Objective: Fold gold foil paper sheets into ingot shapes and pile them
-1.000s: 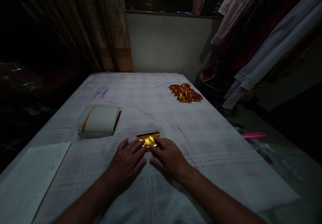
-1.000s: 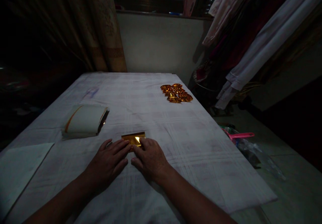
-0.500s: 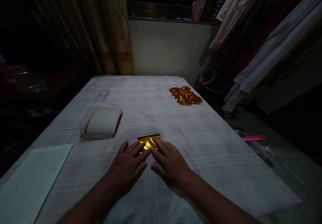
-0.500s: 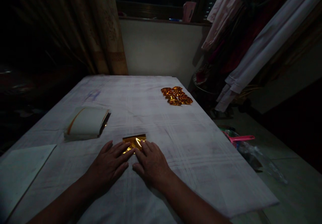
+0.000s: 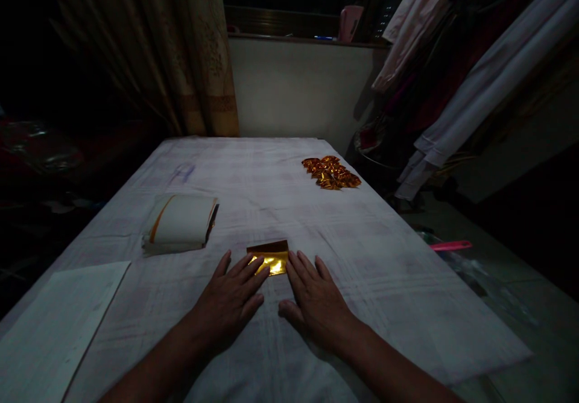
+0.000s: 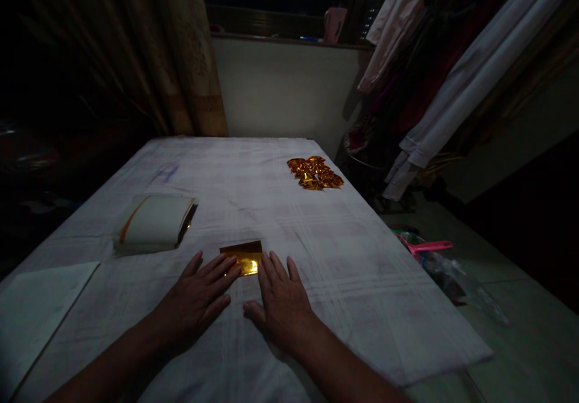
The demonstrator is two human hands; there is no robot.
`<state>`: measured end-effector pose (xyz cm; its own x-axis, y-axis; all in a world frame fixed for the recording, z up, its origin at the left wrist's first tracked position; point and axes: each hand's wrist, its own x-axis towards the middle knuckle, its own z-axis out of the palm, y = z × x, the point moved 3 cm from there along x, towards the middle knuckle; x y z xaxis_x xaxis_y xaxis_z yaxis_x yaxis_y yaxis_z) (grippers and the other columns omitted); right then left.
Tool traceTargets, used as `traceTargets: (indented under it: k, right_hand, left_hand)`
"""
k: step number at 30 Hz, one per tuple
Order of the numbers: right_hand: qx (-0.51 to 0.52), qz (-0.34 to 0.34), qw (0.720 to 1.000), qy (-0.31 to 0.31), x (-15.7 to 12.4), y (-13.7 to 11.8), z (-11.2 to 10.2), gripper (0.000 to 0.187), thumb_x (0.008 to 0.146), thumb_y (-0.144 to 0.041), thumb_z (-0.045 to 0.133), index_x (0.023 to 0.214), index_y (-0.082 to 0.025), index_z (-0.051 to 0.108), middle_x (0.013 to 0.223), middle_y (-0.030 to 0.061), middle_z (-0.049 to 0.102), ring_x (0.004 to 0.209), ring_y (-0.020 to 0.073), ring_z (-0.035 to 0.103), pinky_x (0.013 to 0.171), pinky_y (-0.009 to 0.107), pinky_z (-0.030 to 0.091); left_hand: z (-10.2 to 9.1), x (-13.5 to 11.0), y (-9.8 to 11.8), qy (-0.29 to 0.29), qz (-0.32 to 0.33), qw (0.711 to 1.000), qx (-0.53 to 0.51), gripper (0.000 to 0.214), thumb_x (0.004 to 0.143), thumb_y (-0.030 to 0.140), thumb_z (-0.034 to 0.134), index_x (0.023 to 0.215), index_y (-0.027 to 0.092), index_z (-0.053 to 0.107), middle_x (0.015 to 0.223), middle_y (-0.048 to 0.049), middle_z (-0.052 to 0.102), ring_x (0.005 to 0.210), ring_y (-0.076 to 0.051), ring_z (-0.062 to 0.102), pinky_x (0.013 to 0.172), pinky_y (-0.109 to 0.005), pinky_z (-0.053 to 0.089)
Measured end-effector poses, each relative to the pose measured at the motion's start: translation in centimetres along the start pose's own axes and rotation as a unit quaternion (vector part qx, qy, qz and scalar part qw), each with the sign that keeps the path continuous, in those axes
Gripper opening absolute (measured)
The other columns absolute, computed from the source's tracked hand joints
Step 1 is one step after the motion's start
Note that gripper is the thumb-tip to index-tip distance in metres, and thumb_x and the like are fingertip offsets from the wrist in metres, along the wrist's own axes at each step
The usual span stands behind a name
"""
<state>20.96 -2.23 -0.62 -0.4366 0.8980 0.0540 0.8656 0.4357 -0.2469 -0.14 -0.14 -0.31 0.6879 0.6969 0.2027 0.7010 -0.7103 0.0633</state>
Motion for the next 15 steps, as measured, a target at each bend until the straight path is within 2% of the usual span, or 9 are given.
traceTargets:
  k: [3,7,11,15]
  right_hand:
    - [0.000,-0.028,1.000,0.009,0.5,-0.7,-0.2,0.074,0.099,-0.056,0.051,0.155,-0.011,0.037,0.161,0.0190,0.031,0.152,0.0348,0.023,0.122,0.064,0.017]
    - [0.034,-0.060,0.997,-0.037,0.6,-1.1,-0.4,0.070,0.102,-0.055,0.045,0.157,-0.015,0.033,0.162,0.0149,0.031,0.152,0.0296,0.026,0.124,0.062,0.015]
    - [0.040,-0.017,0.997,-0.067,-0.5,0.1,-1.0,0.068,0.101,-0.055,0.045,0.156,-0.016,0.035,0.163,0.0138,0.028,0.153,0.0293,0.024,0.124,0.062,0.013]
    - [0.042,0.013,0.996,-0.076,-1.4,1.0,-1.4,0.068,0.101,-0.054,0.045,0.157,-0.018,0.033,0.165,0.0117,0.024,0.153,0.0298,0.021,0.124,0.062,0.012]
  left_hand:
    - [-0.1,0.1,-0.1,-0.016,-0.004,1.000,-0.001,0.050,0.104,0.044,0.041,0.153,0.033,0.040,0.154,-0.0041,0.051,0.143,-0.025,0.044,0.123,-0.054,0.010]
    - [-0.3,0.4,0.1,-0.041,-0.005,0.999,0.007,0.051,0.105,0.045,0.039,0.154,0.032,0.039,0.154,-0.0045,0.050,0.143,-0.025,0.044,0.123,-0.055,0.004]
    - [-0.3,0.0,-0.4,-0.038,0.014,0.999,0.013,0.053,0.105,0.049,0.038,0.154,0.032,0.037,0.156,-0.0040,0.048,0.144,-0.026,0.042,0.123,-0.054,0.004]
    - [0.0,-1.9,-2.6,-0.028,0.006,0.999,0.040,0.054,0.103,0.054,0.040,0.155,0.037,0.036,0.159,-0.0039,0.044,0.144,-0.028,0.042,0.122,-0.056,0.010]
